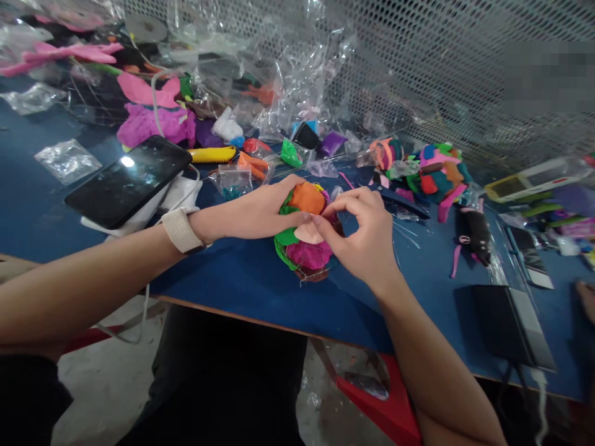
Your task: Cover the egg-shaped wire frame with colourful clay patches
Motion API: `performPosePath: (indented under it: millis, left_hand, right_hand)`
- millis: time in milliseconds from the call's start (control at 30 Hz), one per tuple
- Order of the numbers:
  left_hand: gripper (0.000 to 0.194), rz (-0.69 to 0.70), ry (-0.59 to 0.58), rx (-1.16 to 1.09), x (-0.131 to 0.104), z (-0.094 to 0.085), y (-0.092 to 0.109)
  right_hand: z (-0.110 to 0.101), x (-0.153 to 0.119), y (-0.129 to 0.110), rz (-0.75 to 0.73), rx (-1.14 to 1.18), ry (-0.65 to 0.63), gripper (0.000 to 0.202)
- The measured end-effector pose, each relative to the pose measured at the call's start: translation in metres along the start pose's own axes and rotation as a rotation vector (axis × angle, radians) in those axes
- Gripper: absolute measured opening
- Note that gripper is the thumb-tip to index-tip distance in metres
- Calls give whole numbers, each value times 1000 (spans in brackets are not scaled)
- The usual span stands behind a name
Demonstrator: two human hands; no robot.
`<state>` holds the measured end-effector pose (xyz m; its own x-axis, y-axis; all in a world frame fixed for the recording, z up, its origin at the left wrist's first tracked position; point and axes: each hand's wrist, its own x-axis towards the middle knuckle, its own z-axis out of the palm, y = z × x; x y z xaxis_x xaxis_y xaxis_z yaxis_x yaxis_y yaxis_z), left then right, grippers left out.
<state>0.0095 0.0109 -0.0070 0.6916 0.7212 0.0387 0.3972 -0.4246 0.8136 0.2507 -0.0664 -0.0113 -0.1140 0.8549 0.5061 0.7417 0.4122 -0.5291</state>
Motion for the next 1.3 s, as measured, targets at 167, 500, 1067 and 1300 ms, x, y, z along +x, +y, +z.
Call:
performPosePath:
  millis: [167,500,1067,1300]
  left_hand:
    - [44,-5,26,-15,1,0,0]
    - [39,-35,84,17,2,10,-1]
    - [80,-17,66,83,0,7,-6]
    - [108,-8,-48,47,2,-9,-6]
  right_hand:
    - [0,0,4,1,14,-11,23]
    - [4,0,9,-12,-4,6,19]
    - [-8,7,3,-115,46,-133,28]
    - [-4,3,4,-163,70,-174,24]
